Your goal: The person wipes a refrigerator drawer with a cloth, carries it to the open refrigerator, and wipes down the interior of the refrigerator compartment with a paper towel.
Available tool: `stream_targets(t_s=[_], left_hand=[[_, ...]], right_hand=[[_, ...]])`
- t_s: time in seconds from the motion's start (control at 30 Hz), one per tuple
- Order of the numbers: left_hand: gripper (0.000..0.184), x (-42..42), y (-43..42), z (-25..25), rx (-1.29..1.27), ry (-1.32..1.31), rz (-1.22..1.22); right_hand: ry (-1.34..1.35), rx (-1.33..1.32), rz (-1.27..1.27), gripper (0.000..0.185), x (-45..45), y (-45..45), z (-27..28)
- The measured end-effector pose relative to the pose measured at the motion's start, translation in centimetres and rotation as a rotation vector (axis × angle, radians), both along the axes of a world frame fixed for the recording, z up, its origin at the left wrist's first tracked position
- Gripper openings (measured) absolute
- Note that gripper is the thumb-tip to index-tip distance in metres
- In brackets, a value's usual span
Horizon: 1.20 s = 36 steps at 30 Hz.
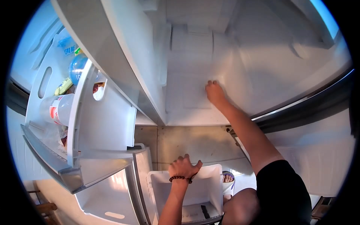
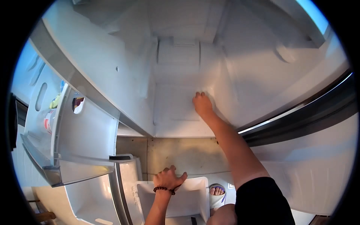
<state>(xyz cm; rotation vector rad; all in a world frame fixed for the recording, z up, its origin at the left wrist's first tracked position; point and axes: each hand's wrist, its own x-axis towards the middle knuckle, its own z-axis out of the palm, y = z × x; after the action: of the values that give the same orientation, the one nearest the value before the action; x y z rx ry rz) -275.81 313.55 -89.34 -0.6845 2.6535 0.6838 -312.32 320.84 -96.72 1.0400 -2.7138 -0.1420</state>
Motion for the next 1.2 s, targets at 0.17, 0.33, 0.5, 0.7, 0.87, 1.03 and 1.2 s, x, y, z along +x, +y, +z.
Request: stream_targets(t_s=[0.17,0.33,0.5,0.7,0.87,1.03,1.2], left_hand=[[0.058,0.2,0.1,-0.3,-0.011,-0.015,-0.003],[0.058,0.2,0.3,-0.5,-0.041,-0.027,-0.009],[0.061,0.3,0.1,-0.8,-0.028,-0.06,-0.054],[0.066,-0.1,0.1,-1.3,0.027,-0.15,-0.024],[0.066,-0.1,0.0,-0.1,-0.016,-0.172,-0.027],[0.066,-0.2,0.1,-0.5,0.003,-0.173,-0.035],[0.07,-0.5,-0.2,0.1,0.054,-0.251,-0.039]], right_hand=[[-0.693,0.088,-0.03,0.019,5.5,3.4,4.7],[-0.152,-0.066,-0.135,0.018,0.3,2.3,5.3],[0.258,0.258,-0.172,0.02,-2.7,3.3,-3.0],[-0.169,0.361,-0.093,0.015,7.6,4.1,5.0],[-0.478,0.057,-0.15,0.015,12.0,7.5,4.2],[-0.315,-0.53,0.074,0.03,5.0,1.0,10.3],[-0.537,-0.365,0.083,0.042,-1.9,-3.7,-1.2]])
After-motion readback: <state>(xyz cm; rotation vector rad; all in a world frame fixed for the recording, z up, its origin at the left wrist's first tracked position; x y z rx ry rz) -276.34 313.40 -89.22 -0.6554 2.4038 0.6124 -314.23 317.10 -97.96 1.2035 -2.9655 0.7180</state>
